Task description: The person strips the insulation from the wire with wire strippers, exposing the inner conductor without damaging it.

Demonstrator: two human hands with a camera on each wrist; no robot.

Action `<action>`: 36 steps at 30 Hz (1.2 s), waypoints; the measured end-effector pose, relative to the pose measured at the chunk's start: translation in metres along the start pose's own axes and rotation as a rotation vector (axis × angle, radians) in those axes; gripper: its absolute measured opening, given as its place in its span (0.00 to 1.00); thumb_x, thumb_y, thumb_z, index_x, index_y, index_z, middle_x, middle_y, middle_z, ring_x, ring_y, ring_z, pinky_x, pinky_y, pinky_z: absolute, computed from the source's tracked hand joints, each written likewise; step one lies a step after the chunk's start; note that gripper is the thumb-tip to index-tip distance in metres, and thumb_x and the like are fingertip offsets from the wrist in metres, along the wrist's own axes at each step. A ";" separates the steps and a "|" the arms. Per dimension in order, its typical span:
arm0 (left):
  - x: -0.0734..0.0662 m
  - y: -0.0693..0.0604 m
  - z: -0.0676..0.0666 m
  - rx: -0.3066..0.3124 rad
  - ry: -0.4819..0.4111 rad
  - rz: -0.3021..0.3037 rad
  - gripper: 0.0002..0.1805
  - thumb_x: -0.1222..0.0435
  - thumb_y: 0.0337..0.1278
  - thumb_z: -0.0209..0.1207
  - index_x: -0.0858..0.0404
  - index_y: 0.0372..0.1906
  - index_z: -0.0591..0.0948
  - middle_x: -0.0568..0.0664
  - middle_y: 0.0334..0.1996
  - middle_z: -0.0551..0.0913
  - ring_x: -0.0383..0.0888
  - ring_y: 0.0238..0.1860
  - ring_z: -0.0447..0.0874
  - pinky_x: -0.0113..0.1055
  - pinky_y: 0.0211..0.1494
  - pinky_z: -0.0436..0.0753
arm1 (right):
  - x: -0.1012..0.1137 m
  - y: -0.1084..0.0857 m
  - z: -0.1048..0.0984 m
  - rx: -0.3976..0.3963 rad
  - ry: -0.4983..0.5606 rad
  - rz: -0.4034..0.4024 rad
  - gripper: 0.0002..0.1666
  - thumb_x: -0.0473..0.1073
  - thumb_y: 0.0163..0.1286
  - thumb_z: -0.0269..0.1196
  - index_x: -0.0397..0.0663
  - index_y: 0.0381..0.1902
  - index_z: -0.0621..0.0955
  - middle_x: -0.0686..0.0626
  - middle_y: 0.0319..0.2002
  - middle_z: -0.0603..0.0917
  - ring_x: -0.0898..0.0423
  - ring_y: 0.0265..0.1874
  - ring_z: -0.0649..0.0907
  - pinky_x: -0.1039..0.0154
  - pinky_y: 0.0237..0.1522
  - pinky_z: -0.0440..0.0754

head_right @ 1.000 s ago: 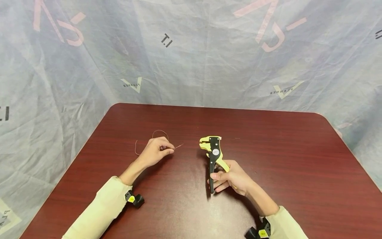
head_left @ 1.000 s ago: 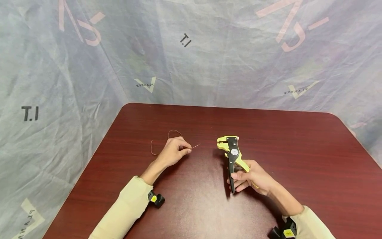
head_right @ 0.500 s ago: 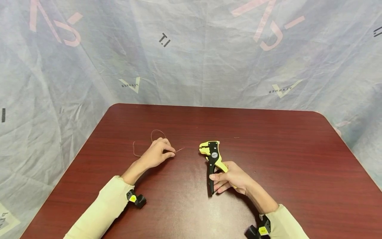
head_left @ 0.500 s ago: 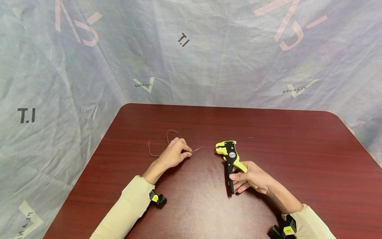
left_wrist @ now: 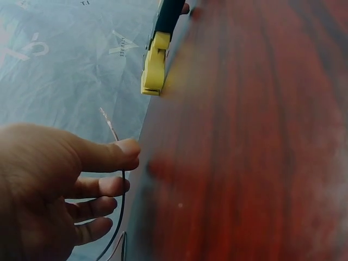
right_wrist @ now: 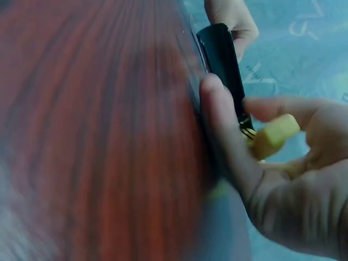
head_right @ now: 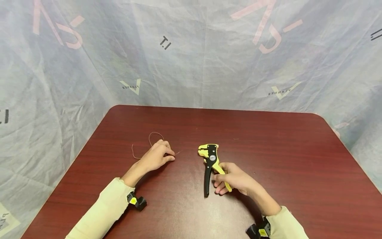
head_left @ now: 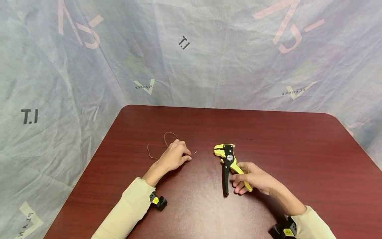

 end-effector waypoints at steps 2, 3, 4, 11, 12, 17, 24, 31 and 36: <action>0.000 0.000 0.001 0.004 -0.001 -0.003 0.04 0.62 0.52 0.71 0.57 0.34 0.92 0.46 0.30 0.85 0.45 0.37 0.75 0.40 0.43 0.75 | 0.004 -0.002 -0.006 -0.094 -0.125 -0.023 0.18 0.34 0.68 0.61 0.25 0.49 0.73 0.45 0.28 0.84 0.56 0.22 0.86 0.60 0.26 0.87; 0.000 0.000 0.001 0.007 -0.004 -0.007 0.05 0.62 0.52 0.71 0.57 0.34 0.92 0.46 0.31 0.85 0.45 0.37 0.75 0.40 0.43 0.74 | 0.006 -0.004 -0.009 -0.149 -0.199 -0.034 0.16 0.35 0.66 0.63 0.26 0.47 0.76 0.45 0.26 0.84 0.56 0.21 0.85 0.60 0.24 0.86; -0.001 0.000 0.001 0.011 -0.007 -0.013 0.06 0.61 0.51 0.72 0.57 0.34 0.92 0.45 0.31 0.85 0.45 0.37 0.75 0.40 0.43 0.74 | 0.009 -0.006 -0.012 -0.201 -0.285 -0.049 0.14 0.35 0.65 0.64 0.28 0.44 0.79 0.46 0.25 0.85 0.56 0.20 0.85 0.60 0.23 0.85; -0.002 0.000 0.002 0.024 -0.015 -0.015 0.10 0.57 0.48 0.73 0.57 0.35 0.91 0.45 0.31 0.84 0.43 0.35 0.72 0.35 0.41 0.71 | 0.023 -0.013 -0.023 -0.458 -0.727 -0.113 0.04 0.43 0.53 0.73 0.53 0.28 0.88 0.57 0.23 0.86 0.63 0.22 0.80 0.69 0.27 0.75; -0.002 0.000 0.001 0.023 -0.012 -0.011 0.10 0.56 0.48 0.74 0.57 0.35 0.91 0.45 0.30 0.83 0.43 0.35 0.72 0.34 0.41 0.71 | 0.023 -0.013 -0.023 -0.468 -0.742 -0.116 0.04 0.43 0.52 0.73 0.54 0.27 0.88 0.57 0.23 0.86 0.63 0.23 0.79 0.69 0.27 0.75; -0.005 0.000 -0.003 0.013 -0.002 0.011 0.11 0.56 0.47 0.74 0.57 0.34 0.91 0.45 0.30 0.83 0.43 0.34 0.72 0.34 0.40 0.70 | 0.027 -0.013 -0.020 -0.487 -0.790 -0.131 0.04 0.44 0.51 0.74 0.57 0.24 0.86 0.60 0.20 0.84 0.64 0.22 0.77 0.69 0.26 0.73; -0.002 -0.001 -0.005 0.031 -0.016 -0.038 0.17 0.55 0.45 0.75 0.58 0.40 0.90 0.48 0.32 0.83 0.42 0.34 0.68 0.34 0.40 0.68 | 0.030 -0.013 -0.019 -0.483 -0.826 -0.159 0.06 0.46 0.55 0.73 0.57 0.24 0.84 0.60 0.19 0.80 0.66 0.21 0.73 0.70 0.24 0.69; -0.002 -0.001 -0.009 0.051 -0.048 -0.100 0.28 0.51 0.47 0.75 0.59 0.53 0.86 0.51 0.42 0.83 0.46 0.43 0.72 0.41 0.49 0.73 | 0.038 -0.020 -0.029 -0.488 -0.804 -0.153 0.11 0.50 0.59 0.72 0.52 0.35 0.87 0.57 0.24 0.84 0.64 0.25 0.78 0.68 0.28 0.73; -0.003 -0.002 -0.022 0.019 -0.115 -0.123 0.35 0.48 0.46 0.74 0.57 0.61 0.81 0.54 0.49 0.82 0.49 0.52 0.75 0.47 0.54 0.77 | 0.044 -0.027 -0.041 -0.509 -0.811 -0.141 0.13 0.52 0.61 0.71 0.51 0.38 0.87 0.56 0.27 0.85 0.63 0.29 0.81 0.66 0.31 0.75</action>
Point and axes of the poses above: each hand's wrist, its own y-axis towards the middle knuckle, its own z-axis out of the palm, x = y × z, the point moved 8 cm from there along y, towards the middle knuckle
